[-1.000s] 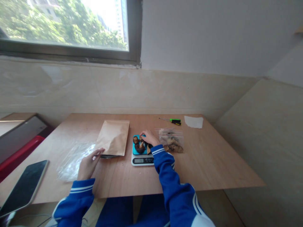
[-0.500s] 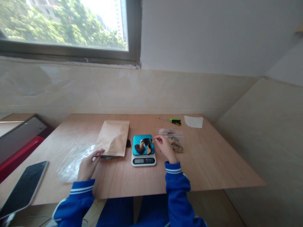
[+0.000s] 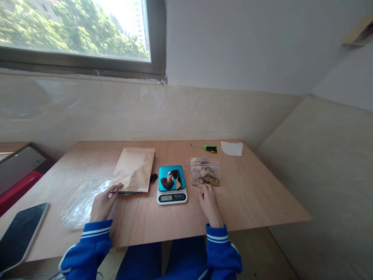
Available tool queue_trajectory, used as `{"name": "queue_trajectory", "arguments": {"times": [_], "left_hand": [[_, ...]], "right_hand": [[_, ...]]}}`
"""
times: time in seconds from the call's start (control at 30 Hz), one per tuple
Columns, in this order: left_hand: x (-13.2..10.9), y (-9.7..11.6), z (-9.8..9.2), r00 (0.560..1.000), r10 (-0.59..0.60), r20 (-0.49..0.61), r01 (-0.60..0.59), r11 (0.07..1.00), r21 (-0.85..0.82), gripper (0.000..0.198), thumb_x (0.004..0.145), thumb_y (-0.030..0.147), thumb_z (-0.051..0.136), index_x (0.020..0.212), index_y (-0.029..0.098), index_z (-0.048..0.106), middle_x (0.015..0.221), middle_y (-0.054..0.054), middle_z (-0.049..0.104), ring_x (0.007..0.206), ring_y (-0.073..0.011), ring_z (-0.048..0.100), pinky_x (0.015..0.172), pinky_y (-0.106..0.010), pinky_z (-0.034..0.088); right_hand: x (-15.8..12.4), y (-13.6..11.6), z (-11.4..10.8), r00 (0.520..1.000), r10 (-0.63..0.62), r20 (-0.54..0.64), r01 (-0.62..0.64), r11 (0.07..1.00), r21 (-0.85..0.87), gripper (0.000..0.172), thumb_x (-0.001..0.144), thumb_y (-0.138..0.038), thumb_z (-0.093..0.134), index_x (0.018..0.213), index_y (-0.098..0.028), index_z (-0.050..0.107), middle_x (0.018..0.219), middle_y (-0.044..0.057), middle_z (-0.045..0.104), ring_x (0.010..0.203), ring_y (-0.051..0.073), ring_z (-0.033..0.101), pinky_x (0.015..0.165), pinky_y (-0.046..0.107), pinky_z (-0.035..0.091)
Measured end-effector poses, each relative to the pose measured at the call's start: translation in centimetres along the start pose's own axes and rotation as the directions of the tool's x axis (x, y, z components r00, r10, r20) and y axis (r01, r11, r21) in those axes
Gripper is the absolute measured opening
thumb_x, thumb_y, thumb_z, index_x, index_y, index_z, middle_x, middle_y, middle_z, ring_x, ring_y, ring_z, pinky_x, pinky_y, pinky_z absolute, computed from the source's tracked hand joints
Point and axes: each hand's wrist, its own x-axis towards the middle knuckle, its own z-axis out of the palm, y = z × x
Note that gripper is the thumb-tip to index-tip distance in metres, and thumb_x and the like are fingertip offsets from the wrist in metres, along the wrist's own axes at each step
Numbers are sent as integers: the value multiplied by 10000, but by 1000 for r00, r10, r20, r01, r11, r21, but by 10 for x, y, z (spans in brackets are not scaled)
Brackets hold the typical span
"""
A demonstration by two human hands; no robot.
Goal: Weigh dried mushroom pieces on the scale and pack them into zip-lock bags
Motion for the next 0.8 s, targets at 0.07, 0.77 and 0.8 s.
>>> {"name": "queue_trajectory", "arguments": {"times": [0.07, 0.77, 0.8], "left_hand": [[-1, 0, 0, 1000, -5, 1, 5, 1000, 1, 256, 799, 390, 522, 942, 291, 710, 1043, 10, 743, 901, -224, 707, 799, -318, 547], [-48, -28, -24, 999, -10, 33, 11, 1000, -20, 416, 857, 471, 433, 1137, 242, 639, 1320, -67, 605, 1249, -283, 532, 995, -398, 463], [-49, -28, -25, 999, -4, 36, 5, 1000, -20, 410, 860, 471, 433, 1134, 247, 639, 1323, -63, 602, 1250, -282, 531, 993, -396, 463]], "right_hand": [[6, -35, 13, 991, -132, 15, 131, 989, 69, 255, 897, -226, 413, 1020, -187, 634, 1062, 127, 613, 1055, 248, 581, 970, 442, 453], [43, -173, 146, 926, -169, 338, 283, 903, -323, 510, 827, 61, 342, 1301, -84, 464, 1086, 212, 659, 1077, 297, 557, 1021, 536, 308], [41, -174, 143, 928, -168, 333, 279, 905, -321, 477, 836, 48, 343, 1264, -99, 492, 1069, 204, 661, 1062, 298, 556, 1011, 541, 309]]}}
